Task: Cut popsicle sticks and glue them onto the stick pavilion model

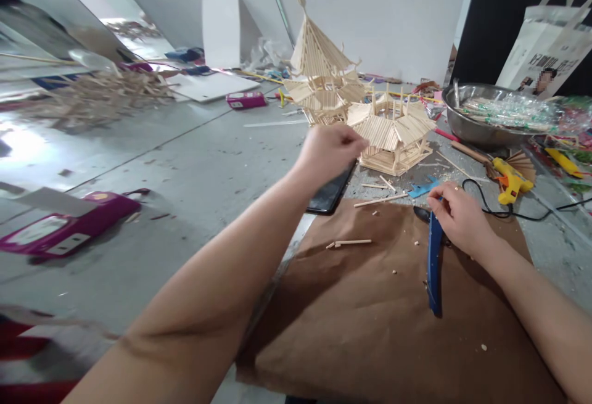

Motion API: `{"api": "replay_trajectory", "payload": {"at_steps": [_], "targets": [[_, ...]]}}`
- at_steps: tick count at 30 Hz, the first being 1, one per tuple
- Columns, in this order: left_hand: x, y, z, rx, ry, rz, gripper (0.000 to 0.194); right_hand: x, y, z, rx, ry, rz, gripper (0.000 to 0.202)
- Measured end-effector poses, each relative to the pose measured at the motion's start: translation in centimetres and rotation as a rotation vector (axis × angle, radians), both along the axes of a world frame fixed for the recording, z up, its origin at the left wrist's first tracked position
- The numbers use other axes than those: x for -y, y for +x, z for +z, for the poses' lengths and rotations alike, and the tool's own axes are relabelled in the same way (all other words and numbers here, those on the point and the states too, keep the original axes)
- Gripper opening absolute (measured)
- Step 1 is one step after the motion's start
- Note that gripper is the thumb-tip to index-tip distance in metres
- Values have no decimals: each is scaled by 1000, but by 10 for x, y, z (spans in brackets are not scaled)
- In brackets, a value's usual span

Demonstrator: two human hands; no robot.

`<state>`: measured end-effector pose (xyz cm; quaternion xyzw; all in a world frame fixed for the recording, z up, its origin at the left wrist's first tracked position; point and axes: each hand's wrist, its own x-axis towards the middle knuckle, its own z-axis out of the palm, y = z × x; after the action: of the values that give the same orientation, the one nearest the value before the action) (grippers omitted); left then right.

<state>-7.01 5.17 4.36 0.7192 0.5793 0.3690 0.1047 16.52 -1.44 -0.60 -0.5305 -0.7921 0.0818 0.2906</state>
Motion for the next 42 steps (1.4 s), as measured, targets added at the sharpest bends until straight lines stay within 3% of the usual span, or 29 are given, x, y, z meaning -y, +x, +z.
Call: {"api": "replay_trajectory", "payload": {"at_steps": [4,8,30,42], "targets": [[-29,-28,-12,395,-52,169,19,0,-1,-3,63,-32,129,20],[-38,-31,-25,563,-152,174,17,1,-2,-5,78,-37,155,20],[-45,-30,-25,879,-420,76,15,-1,0,-11,112,-7,193,16],[-50,-32,-28,890,-420,64,14,-1,-1,-12,126,-5,192,16]]}}
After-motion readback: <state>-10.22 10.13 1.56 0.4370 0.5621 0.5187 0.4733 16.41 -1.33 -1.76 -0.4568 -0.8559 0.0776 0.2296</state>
